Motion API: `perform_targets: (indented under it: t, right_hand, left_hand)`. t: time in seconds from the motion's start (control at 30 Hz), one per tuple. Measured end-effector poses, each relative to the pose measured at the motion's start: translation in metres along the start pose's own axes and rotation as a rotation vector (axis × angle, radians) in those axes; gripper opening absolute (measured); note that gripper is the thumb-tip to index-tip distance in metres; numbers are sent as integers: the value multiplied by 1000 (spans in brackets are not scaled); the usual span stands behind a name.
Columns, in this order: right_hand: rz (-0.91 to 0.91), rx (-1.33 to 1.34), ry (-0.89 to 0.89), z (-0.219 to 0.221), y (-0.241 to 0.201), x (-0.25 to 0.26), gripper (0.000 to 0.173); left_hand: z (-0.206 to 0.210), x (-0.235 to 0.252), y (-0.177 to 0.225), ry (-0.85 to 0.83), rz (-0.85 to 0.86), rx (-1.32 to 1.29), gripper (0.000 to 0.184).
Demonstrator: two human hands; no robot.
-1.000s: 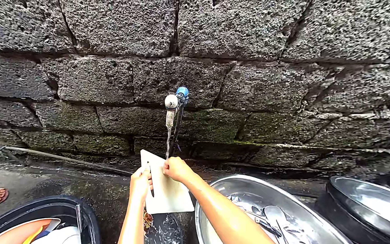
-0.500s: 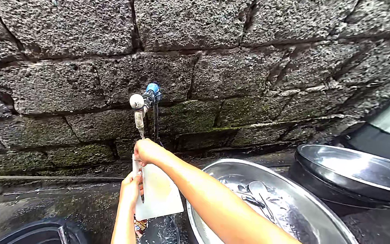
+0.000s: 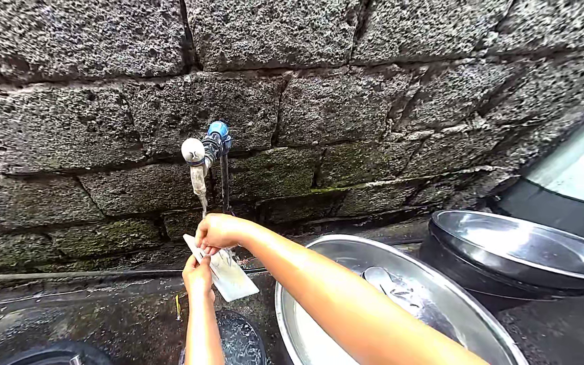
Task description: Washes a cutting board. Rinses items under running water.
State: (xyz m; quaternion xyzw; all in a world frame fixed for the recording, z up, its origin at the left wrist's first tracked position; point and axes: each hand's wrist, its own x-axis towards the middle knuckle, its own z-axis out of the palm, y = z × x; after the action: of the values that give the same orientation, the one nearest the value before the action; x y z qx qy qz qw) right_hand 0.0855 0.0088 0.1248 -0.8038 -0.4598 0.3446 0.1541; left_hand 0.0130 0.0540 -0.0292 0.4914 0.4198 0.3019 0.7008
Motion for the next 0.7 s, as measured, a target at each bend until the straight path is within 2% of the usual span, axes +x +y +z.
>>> perform_targets:
  t: [0.17, 0.33, 0.5, 0.7]
  right_hand:
    - [35, -28, 75, 4, 2, -5, 13]
    - [-10, -132, 143, 14, 4, 4, 19]
    - [-11, -182, 215, 20, 0, 10, 17]
    - [18, -121, 308, 20, 4, 17, 18]
  left_hand:
    - [13, -4, 0, -47, 40, 45, 19]
    - [10, -9, 2, -157, 65, 200, 12]
    - [-5, -21, 16, -223, 8, 308, 17]
    - [-22, -27, 22, -247, -8, 280, 23]
